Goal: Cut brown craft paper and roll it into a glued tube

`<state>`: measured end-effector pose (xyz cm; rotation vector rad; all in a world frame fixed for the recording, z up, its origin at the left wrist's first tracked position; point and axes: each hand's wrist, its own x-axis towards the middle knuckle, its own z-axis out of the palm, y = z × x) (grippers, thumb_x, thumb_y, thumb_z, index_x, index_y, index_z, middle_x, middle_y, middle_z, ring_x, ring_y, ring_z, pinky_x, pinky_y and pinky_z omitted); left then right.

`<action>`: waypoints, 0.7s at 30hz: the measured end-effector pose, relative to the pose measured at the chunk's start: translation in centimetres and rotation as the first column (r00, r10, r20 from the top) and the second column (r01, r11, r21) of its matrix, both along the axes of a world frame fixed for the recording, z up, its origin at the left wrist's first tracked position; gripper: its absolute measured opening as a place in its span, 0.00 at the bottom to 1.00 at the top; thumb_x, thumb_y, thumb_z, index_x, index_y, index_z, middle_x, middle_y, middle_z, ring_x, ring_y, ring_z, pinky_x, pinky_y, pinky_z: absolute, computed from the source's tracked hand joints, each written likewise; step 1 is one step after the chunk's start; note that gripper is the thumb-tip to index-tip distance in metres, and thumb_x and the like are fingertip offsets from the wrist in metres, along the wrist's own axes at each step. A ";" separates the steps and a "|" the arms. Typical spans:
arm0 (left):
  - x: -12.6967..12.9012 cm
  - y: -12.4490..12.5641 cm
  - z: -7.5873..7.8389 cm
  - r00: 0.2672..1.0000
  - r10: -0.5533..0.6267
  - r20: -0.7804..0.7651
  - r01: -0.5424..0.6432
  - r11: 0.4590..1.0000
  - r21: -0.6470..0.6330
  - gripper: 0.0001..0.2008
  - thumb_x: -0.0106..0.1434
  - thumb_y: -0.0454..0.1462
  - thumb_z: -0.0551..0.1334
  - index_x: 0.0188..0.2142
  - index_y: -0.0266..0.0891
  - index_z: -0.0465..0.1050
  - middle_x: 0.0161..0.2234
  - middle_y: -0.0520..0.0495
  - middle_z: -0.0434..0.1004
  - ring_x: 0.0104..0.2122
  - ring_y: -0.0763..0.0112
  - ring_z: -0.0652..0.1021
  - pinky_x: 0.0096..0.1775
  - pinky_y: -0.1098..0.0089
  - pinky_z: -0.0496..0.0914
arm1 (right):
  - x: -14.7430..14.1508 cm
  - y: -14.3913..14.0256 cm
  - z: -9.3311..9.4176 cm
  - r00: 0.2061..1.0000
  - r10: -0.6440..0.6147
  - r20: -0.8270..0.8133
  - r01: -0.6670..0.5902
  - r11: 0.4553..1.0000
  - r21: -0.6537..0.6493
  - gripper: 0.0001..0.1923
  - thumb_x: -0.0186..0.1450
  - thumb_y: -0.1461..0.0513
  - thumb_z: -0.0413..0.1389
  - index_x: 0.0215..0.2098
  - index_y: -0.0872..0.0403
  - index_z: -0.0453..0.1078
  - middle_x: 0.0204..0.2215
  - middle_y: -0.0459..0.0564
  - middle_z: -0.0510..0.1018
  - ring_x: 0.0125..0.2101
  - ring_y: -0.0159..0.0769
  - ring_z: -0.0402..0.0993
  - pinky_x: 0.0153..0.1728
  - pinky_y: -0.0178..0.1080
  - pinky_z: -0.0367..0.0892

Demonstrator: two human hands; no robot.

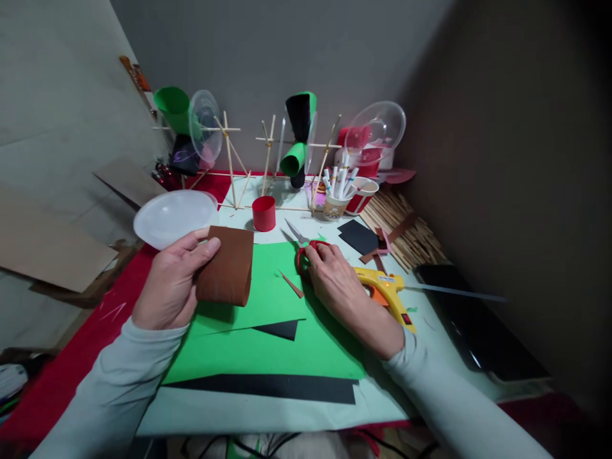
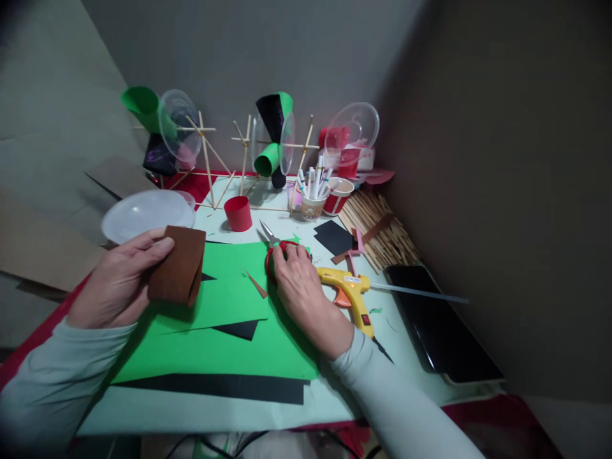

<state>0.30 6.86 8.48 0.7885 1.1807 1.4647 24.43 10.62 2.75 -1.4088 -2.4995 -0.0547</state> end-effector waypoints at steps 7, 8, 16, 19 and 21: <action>0.6 0.1 -1.5 0.991 -0.132 0.027 0.134 0.989 -0.063 0.21 0.46 0.41 0.77 0.37 0.38 0.74 0.30 0.53 0.82 0.29 0.71 0.79 0.31 0.75 0.73 | -0.4 0.1 0.4 0.998 -0.009 0.068 0.006 0.999 0.039 0.22 0.69 0.73 0.43 0.59 0.64 0.64 0.51 0.68 0.71 0.49 0.52 0.63 0.51 0.52 0.65; 0.9 0.1 -2.1 0.986 -0.167 0.025 0.168 0.982 -0.087 0.21 0.46 0.41 0.77 0.36 0.37 0.74 0.29 0.53 0.81 0.28 0.72 0.78 0.31 0.75 0.73 | -0.5 0.2 0.5 0.997 -0.009 0.077 0.006 0.999 0.036 0.22 0.69 0.74 0.43 0.59 0.63 0.64 0.51 0.67 0.71 0.50 0.52 0.63 0.51 0.52 0.66; 1.7 0.6 -6.1 0.943 -0.311 -0.122 0.282 0.937 -0.206 0.08 0.69 0.40 0.64 0.37 0.36 0.73 0.30 0.54 0.73 0.25 0.76 0.73 0.27 0.72 0.71 | -0.7 1.4 2.7 0.995 0.012 0.103 -0.012 1.000 0.002 0.18 0.72 0.74 0.42 0.55 0.64 0.67 0.56 0.69 0.69 0.51 0.50 0.65 0.49 0.47 0.64; 1.2 0.9 -6.5 0.938 -0.304 -0.167 0.268 0.941 -0.206 0.09 0.69 0.41 0.63 0.41 0.36 0.73 0.34 0.52 0.75 0.27 0.74 0.75 0.30 0.70 0.73 | -0.7 0.0 3.1 0.988 0.111 0.104 -0.106 0.993 -0.047 0.11 0.74 0.69 0.47 0.46 0.58 0.72 0.46 0.58 0.77 0.45 0.42 0.70 0.47 0.41 0.66; 1.0 1.0 -6.7 0.932 -0.309 -0.191 0.270 0.941 -0.206 0.10 0.69 0.42 0.63 0.43 0.36 0.73 0.36 0.50 0.76 0.30 0.73 0.76 0.31 0.69 0.74 | -1.1 -1.2 2.7 0.978 0.175 0.117 -0.165 0.983 -0.084 0.07 0.73 0.65 0.52 0.42 0.55 0.72 0.40 0.53 0.78 0.42 0.40 0.72 0.45 0.38 0.67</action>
